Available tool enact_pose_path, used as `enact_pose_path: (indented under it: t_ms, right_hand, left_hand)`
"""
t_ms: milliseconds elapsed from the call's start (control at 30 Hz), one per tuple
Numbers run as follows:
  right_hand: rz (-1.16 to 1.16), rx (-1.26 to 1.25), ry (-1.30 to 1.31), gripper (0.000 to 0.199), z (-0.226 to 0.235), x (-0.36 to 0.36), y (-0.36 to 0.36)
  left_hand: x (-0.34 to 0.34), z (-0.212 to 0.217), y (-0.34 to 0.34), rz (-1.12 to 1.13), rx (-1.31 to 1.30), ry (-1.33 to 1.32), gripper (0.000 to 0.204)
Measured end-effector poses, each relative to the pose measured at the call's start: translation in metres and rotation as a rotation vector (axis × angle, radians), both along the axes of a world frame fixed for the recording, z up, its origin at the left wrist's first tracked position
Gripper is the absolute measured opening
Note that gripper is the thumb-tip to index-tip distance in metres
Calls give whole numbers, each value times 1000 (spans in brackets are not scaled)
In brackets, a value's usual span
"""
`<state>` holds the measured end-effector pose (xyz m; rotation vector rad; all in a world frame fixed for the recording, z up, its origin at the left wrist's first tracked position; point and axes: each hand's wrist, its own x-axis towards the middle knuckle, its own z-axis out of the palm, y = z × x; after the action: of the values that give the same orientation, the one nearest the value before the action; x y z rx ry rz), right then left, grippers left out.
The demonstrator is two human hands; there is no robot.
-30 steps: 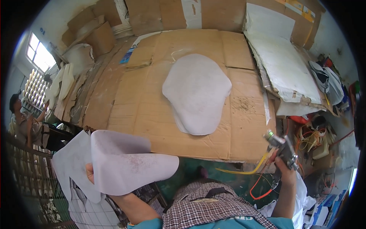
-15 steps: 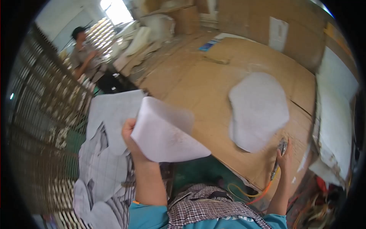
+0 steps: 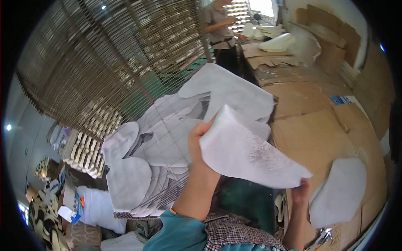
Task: Apply adhesive to white material pieces using a handheld spray gun and place them onto a drying rack.
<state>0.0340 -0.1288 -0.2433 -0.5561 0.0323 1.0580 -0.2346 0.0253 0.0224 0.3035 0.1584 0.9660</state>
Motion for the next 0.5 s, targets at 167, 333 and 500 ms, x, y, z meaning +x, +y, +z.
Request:
enact_pose_path:
  t_ms: [167,333,500]
  right_hand:
    - [34,59,-184,47,112,-15,81]
    - [124,65,-351,41,165,-80,210]
    - [315,96,-429,45,181,-165,392]
  left_hand:
    - [-105,-40,68,288,80,-4,40]
    - [-205,-79,166,463,143,-28,37]
    - [-324,-86,318,682,-55,308,46]
